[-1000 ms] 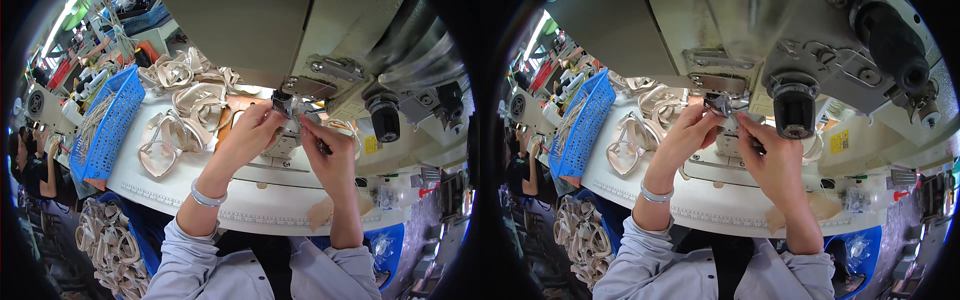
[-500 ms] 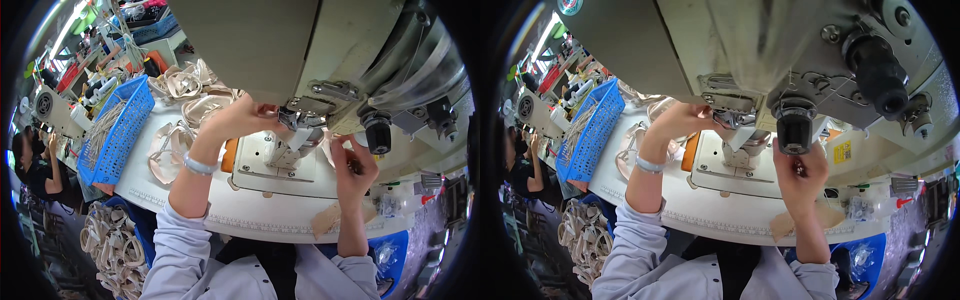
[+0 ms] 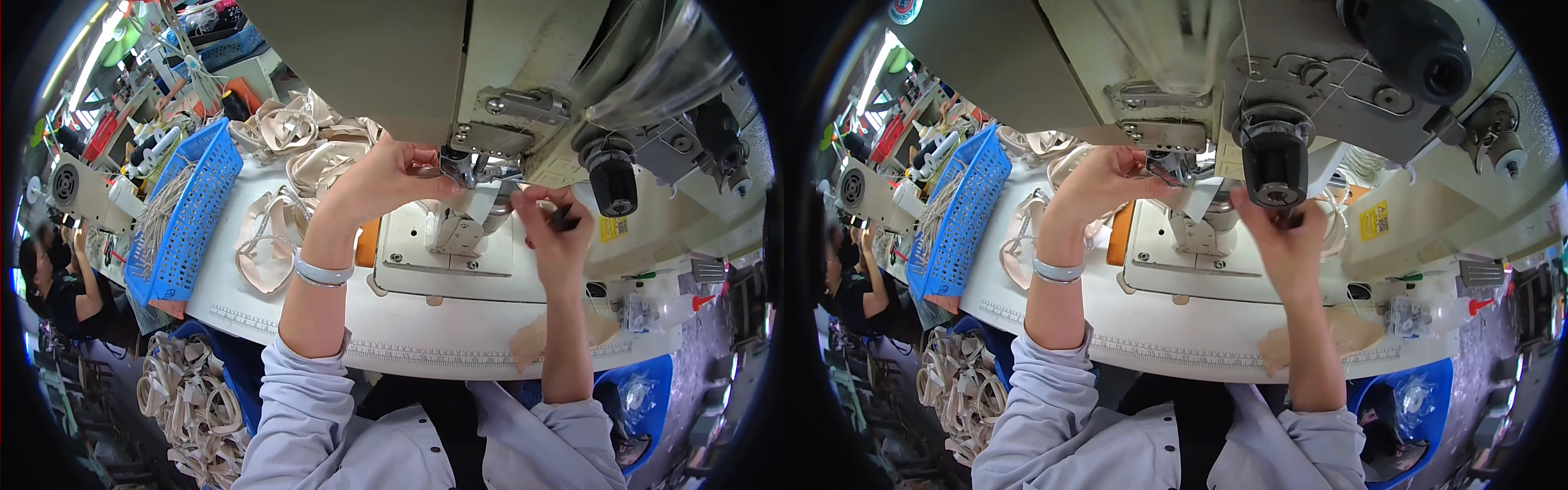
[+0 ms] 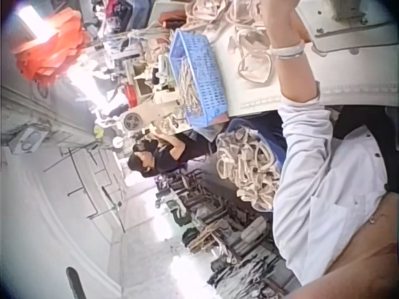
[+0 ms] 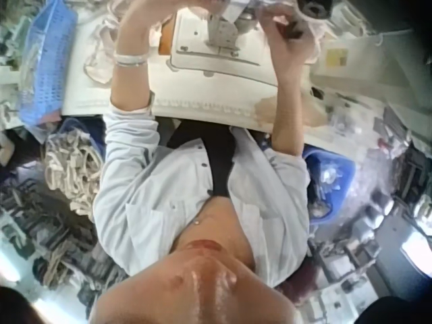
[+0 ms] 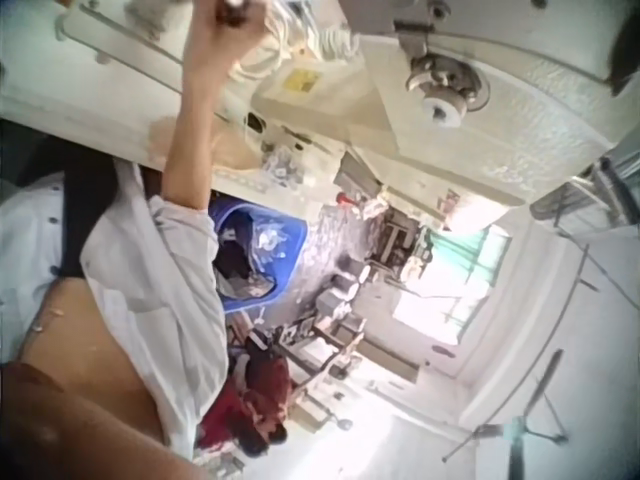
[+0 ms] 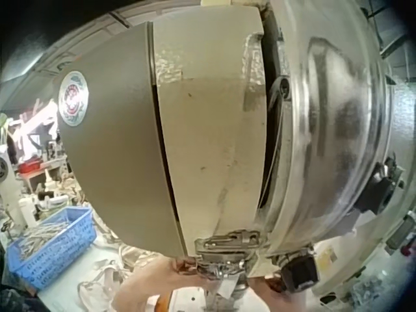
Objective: The person sews shoe strap components together using a sewing machine, guiding the fabric pieces under the presser foot by hand and trimming thread with snips.
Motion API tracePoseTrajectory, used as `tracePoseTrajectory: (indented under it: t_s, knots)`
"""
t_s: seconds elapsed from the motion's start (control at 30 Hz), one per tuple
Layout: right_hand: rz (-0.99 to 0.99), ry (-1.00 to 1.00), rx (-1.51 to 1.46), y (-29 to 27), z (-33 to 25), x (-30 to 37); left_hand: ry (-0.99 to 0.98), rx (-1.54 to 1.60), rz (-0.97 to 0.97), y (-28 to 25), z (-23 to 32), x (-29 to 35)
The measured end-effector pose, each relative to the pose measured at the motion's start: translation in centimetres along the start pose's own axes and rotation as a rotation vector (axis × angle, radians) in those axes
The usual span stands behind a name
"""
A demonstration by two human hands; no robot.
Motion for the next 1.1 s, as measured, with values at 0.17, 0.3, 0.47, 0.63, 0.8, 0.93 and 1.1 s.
tracePoseTrajectory:
  t_s: [0.17, 0.3, 0.47, 0.63, 0.8, 0.93, 1.1]
  knots:
    - [-0.115, -0.658, 0.765, 1.8, -0.1, 1.0, -0.006, 0.043, 0.014, 0.0, 0.2, 0.0]
    - [-0.202, -0.695, 0.961, 1.9, -1.5, 0.9, -0.117, -0.046, -0.024, -0.2, 1.2, 0.0]
    - [-0.220, -0.704, 0.977, 2.2, -1.9, 0.7, -0.012, 0.072, -0.016, -0.2, 0.4, -0.2]
    - [-0.249, -0.716, 1.085, 2.1, -2.4, 0.4, -0.043, 0.063, -0.013, -0.3, 0.5, -0.2]
    - [-0.282, -0.696, 1.164, 2.1, -3.0, 0.0, -0.026, 0.025, 0.021, -0.1, 0.1, -0.1]
    - [-0.259, -0.674, 1.135, 1.3, -2.4, 0.6, -0.004, 0.072, 0.087, 0.6, -0.6, 0.5]
    - [-0.285, -0.662, 1.147, 1.6, -2.7, 1.2, -0.023, 0.068, 0.123, 0.6, -0.1, 0.7]
Point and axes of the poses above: each hand's wrist, its own x-axis away from the middle knuckle, its own y-axis out of the palm, z = x × y, the point moved 2 cm from there along -x, towards the middle knuckle, and after that the axes turned 4 degrees about -x, right-handed, at the moved point
